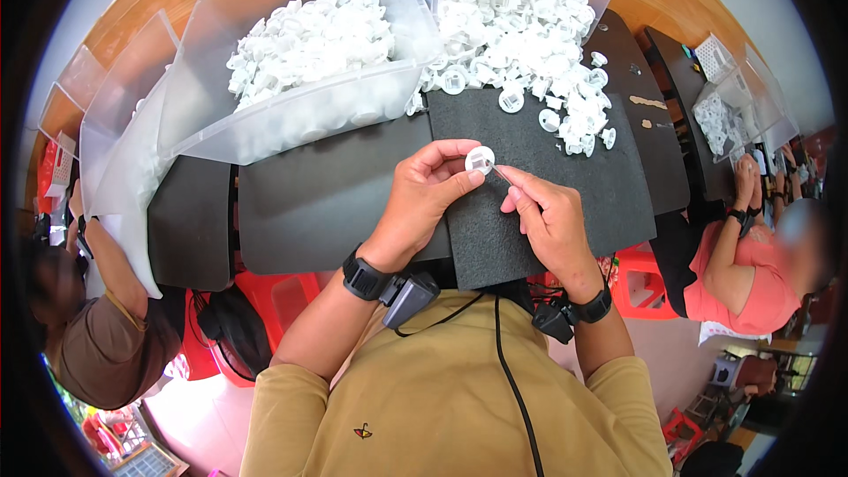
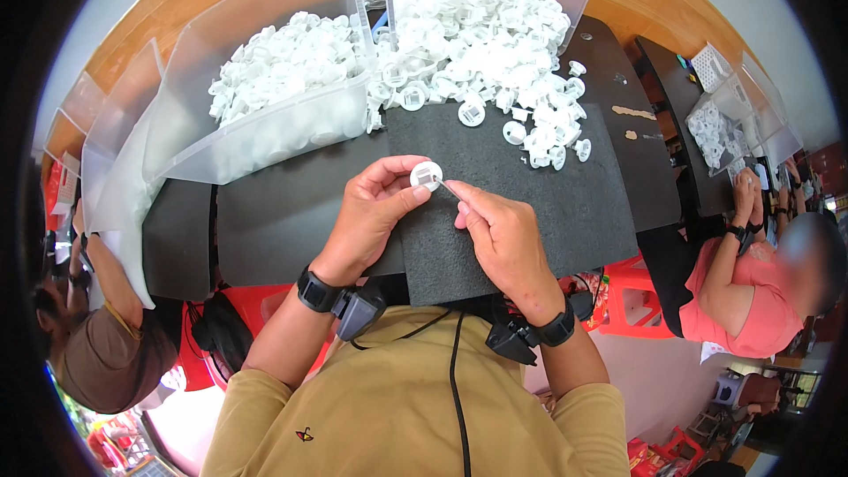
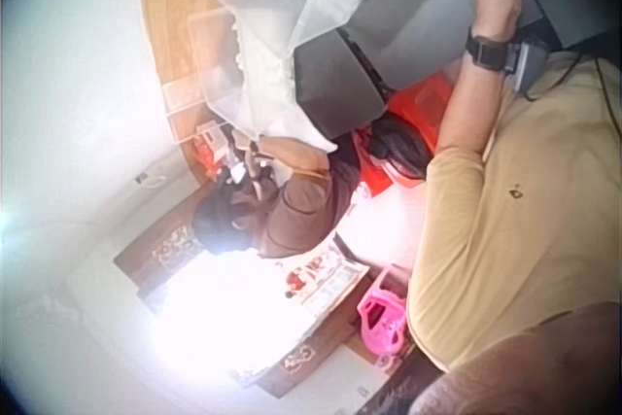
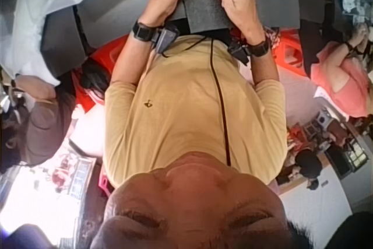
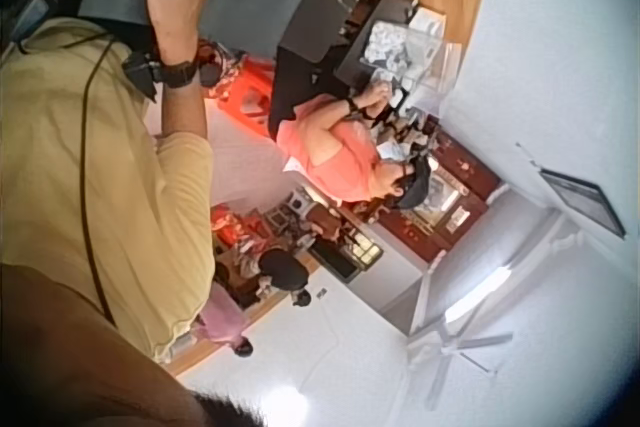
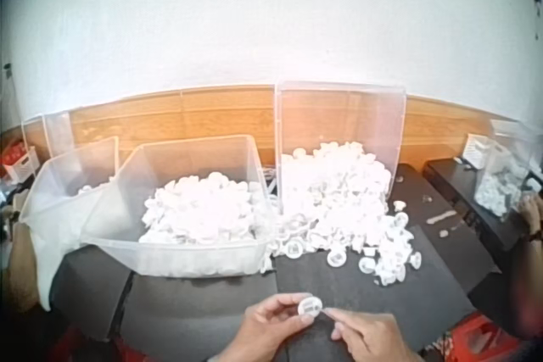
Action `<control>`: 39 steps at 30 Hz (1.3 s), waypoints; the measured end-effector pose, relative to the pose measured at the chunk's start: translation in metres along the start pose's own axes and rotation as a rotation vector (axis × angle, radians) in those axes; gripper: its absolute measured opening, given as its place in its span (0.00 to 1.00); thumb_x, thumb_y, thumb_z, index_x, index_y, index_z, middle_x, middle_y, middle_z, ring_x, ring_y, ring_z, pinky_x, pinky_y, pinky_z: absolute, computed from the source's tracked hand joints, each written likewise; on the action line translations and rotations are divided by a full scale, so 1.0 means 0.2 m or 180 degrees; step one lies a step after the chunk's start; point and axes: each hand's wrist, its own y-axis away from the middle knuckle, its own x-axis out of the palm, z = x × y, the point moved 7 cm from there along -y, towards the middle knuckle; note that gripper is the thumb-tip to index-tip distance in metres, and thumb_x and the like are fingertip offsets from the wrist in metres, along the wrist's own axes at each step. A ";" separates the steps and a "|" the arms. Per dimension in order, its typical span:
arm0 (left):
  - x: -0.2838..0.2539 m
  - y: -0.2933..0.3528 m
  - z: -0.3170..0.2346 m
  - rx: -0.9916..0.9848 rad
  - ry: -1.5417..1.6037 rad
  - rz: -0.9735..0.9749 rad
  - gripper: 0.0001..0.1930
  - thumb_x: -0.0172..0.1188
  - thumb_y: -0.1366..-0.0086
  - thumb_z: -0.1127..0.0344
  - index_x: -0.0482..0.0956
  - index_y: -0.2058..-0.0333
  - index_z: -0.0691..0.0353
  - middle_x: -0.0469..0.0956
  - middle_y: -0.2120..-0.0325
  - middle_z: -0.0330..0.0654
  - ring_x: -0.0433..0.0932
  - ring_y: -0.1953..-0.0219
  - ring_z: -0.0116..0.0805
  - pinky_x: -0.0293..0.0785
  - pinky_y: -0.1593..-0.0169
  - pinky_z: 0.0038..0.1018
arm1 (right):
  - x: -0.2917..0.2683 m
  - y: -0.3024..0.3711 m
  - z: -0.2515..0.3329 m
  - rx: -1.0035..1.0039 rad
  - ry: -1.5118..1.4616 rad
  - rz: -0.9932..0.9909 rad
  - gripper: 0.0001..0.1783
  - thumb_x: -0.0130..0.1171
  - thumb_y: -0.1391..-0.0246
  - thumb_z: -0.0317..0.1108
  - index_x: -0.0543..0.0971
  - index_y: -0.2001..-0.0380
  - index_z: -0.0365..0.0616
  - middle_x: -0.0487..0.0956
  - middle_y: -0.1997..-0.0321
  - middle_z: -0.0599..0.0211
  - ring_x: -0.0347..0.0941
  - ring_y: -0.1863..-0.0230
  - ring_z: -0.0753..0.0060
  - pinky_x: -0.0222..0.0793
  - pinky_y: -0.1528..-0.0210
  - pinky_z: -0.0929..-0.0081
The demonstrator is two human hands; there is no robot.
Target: Assembling small white plastic components by hand on a workstation.
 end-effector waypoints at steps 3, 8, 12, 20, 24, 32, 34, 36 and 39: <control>0.00 0.00 -0.01 0.0034 -0.0069 -0.0010 0.16 0.62 0.40 0.79 0.75 0.53 0.68 0.79 0.58 0.41 0.77 0.56 0.25 0.74 0.50 0.22 | 0.00 -0.01 0.00 0.0046 -0.0009 -0.0022 0.17 0.50 0.44 0.22 0.78 0.51 0.39 0.79 0.74 0.57 0.78 0.73 0.68 0.72 0.67 0.75; 0.00 0.00 -0.01 0.0028 -0.0080 -0.0017 0.16 0.62 0.40 0.79 0.75 0.53 0.68 0.79 0.58 0.41 0.77 0.56 0.25 0.74 0.51 0.22 | 0.00 -0.01 0.00 0.0145 -0.0001 0.0027 0.17 0.50 0.43 0.23 0.79 0.52 0.39 0.79 0.75 0.58 0.77 0.74 0.70 0.71 0.69 0.75; 0.00 0.00 -0.02 0.0057 -0.0125 -0.0013 0.16 0.62 0.40 0.79 0.75 0.53 0.68 0.79 0.58 0.41 0.77 0.57 0.25 0.74 0.51 0.23 | 0.00 -0.01 -0.01 0.0191 -0.0063 0.0041 0.16 0.51 0.43 0.25 0.79 0.52 0.40 0.80 0.76 0.58 0.77 0.75 0.71 0.71 0.70 0.75; -0.01 0.00 -0.01 -0.0013 -0.0131 -0.0003 0.17 0.63 0.42 0.80 0.75 0.53 0.67 0.78 0.57 0.41 0.77 0.55 0.26 0.74 0.50 0.23 | 0.00 -0.02 0.01 0.0098 -0.0022 0.0009 0.17 0.50 0.44 0.23 0.79 0.52 0.39 0.80 0.76 0.58 0.77 0.75 0.71 0.71 0.70 0.75; 0.00 0.00 -0.01 0.0083 -0.0214 0.0038 0.16 0.64 0.43 0.80 0.76 0.55 0.66 0.78 0.57 0.41 0.77 0.55 0.27 0.74 0.50 0.24 | -0.01 -0.02 0.04 -0.0188 0.0087 -0.0088 0.17 0.50 0.46 0.21 0.79 0.53 0.39 0.79 0.75 0.57 0.77 0.76 0.68 0.72 0.70 0.74; 0.01 0.00 -0.03 0.0425 -0.0814 0.0130 0.14 0.64 0.44 0.82 0.79 0.58 0.66 0.76 0.55 0.41 0.76 0.56 0.27 0.73 0.49 0.24 | -0.05 -0.05 0.16 -0.0513 0.1155 0.0085 0.12 0.51 0.48 0.24 0.80 0.60 0.39 0.79 0.74 0.53 0.77 0.72 0.51 0.72 0.70 0.60; 0.02 0.02 -0.05 0.0407 -0.1249 0.0110 0.14 0.63 0.45 0.83 0.79 0.59 0.68 0.75 0.56 0.42 0.75 0.56 0.27 0.74 0.51 0.23 | -0.06 -0.06 0.20 -0.0555 0.1522 0.0181 0.11 0.51 0.49 0.25 0.80 0.62 0.40 0.79 0.74 0.53 0.77 0.71 0.49 0.72 0.70 0.57; 0.03 0.02 -0.04 0.0423 -0.1316 0.0106 0.14 0.63 0.45 0.83 0.79 0.59 0.69 0.75 0.56 0.42 0.75 0.56 0.27 0.74 0.51 0.23 | -0.04 -0.08 0.19 -0.0504 0.2268 0.0655 0.12 0.51 0.51 0.25 0.80 0.63 0.42 0.79 0.75 0.55 0.78 0.72 0.50 0.72 0.71 0.57; 0.03 0.02 -0.04 0.0395 -0.1421 0.0061 0.14 0.63 0.45 0.83 0.79 0.59 0.69 0.75 0.56 0.42 0.76 0.56 0.27 0.75 0.52 0.23 | -0.02 -0.10 0.18 -0.0744 0.2527 0.0949 0.14 0.52 0.53 0.25 0.80 0.62 0.45 0.79 0.75 0.56 0.78 0.73 0.50 0.73 0.71 0.58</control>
